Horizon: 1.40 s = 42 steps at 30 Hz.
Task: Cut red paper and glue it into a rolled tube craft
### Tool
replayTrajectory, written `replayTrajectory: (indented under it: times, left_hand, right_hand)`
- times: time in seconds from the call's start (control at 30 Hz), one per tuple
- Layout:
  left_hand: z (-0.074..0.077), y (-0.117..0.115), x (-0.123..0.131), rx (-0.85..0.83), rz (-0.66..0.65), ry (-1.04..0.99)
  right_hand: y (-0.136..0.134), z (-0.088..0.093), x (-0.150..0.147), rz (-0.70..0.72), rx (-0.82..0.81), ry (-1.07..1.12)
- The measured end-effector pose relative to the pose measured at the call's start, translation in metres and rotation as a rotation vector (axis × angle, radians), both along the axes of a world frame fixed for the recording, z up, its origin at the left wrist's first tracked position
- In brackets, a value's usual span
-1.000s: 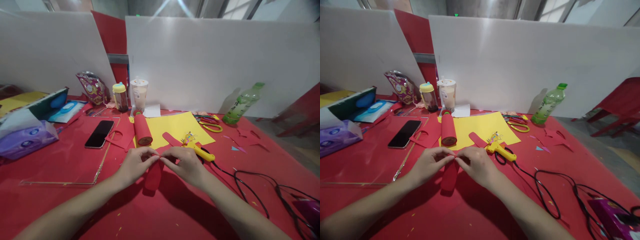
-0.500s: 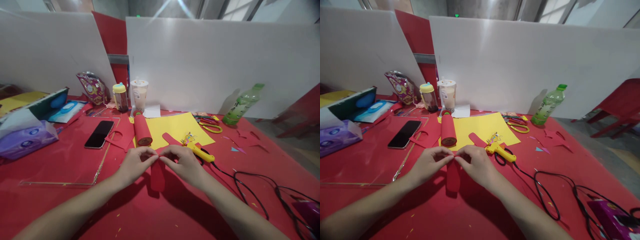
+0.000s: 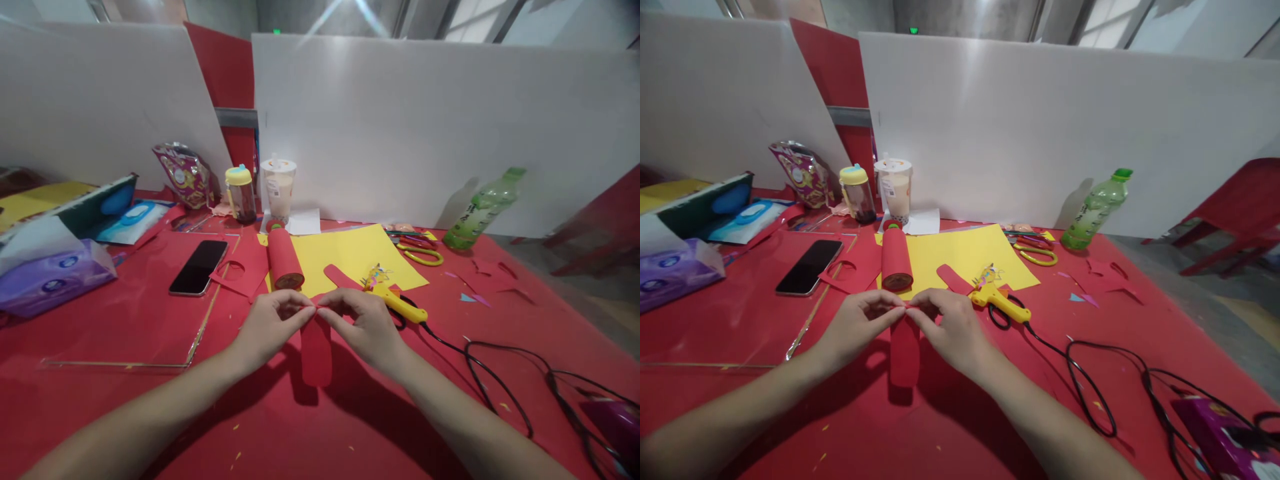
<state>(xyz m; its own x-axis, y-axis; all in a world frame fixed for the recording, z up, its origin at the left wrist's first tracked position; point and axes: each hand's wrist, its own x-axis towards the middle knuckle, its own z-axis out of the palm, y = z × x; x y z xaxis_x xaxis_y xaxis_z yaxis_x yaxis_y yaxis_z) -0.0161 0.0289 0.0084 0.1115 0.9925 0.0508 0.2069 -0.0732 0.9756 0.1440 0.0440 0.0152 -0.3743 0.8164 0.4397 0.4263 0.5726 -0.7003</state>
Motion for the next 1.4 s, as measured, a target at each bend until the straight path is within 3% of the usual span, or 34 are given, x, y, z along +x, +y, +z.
replayTrajectory:
  times: [0.37,0.9,1.13,1.4]
  left_hand:
    - [-0.001,-0.003,0.001,0.07,0.009,0.036]
    - [0.001,0.005,-0.001,0.013,0.056,-0.048]
    - [-0.009,0.005,-0.003,0.077,-0.061,0.006]
    - [-0.009,0.004,-0.001,0.139,-0.072,0.094]
  right_hand:
    - [0.0,-0.004,-0.001,-0.018,-0.01,0.027]
    - [0.006,0.0,0.005,-0.114,-0.059,0.066]
    - [0.003,-0.004,0.001,-0.061,-0.02,0.042]
    - [0.0,-0.007,-0.002,-0.018,0.065,0.001]
